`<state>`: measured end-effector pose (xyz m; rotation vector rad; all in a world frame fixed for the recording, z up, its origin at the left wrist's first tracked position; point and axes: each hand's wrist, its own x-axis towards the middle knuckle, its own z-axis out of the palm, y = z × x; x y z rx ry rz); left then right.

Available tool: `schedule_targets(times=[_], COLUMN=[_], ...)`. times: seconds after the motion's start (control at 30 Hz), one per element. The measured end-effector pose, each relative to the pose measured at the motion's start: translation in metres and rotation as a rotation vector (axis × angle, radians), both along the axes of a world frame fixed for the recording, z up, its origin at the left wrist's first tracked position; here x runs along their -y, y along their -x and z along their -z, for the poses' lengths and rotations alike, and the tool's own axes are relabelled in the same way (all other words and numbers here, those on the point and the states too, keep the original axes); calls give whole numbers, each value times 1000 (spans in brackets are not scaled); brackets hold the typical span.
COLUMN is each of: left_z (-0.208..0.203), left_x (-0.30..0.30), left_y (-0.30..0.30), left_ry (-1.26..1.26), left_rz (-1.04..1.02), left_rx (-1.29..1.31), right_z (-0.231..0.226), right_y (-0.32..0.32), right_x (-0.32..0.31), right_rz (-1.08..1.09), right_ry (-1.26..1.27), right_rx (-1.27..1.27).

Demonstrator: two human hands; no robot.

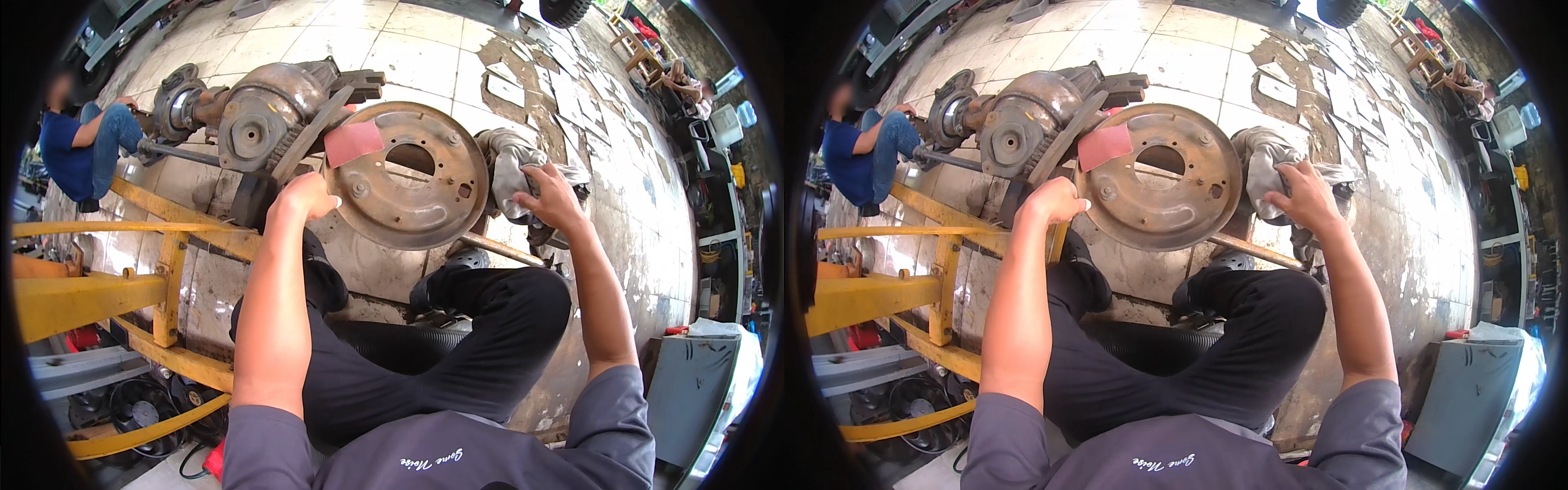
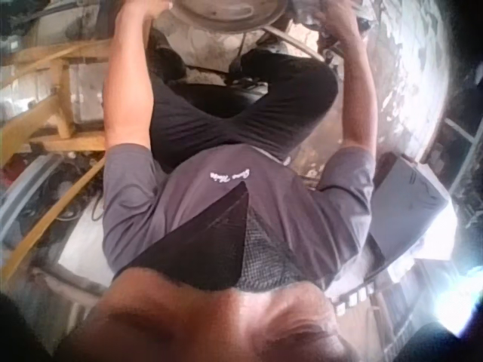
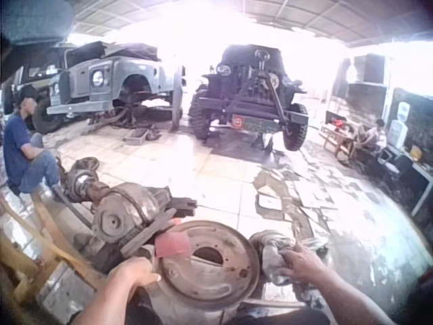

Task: The person scrubs a circular metal brake drum with a sanding block and wipes it with a cloth. The person repeatedly scrubs and wipes the surface to remove rust and debris.

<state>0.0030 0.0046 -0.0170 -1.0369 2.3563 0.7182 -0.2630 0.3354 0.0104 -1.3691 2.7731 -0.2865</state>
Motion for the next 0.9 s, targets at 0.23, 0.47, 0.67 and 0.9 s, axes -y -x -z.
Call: schedule_targets(times=[0.23, 0.47, 0.67, 0.9], left_z=[0, -2, -18, -7], left_x=[1, -1, -8, -6], left_y=[3, -2, 4, 1], left_ry=[-6, 66, 36, 21], left_rz=[2, 62, 61, 54], left_rx=[-1, 43, -9, -5], right_z=[-16, -27, 48, 37], right_y=[6, -69, -78, -67], right_x=[16, 133, 232, 247], right_rz=[61, 32, 145, 192], right_ry=[-135, 170, 257, 460], right_rx=[-23, 591, 352, 1322])
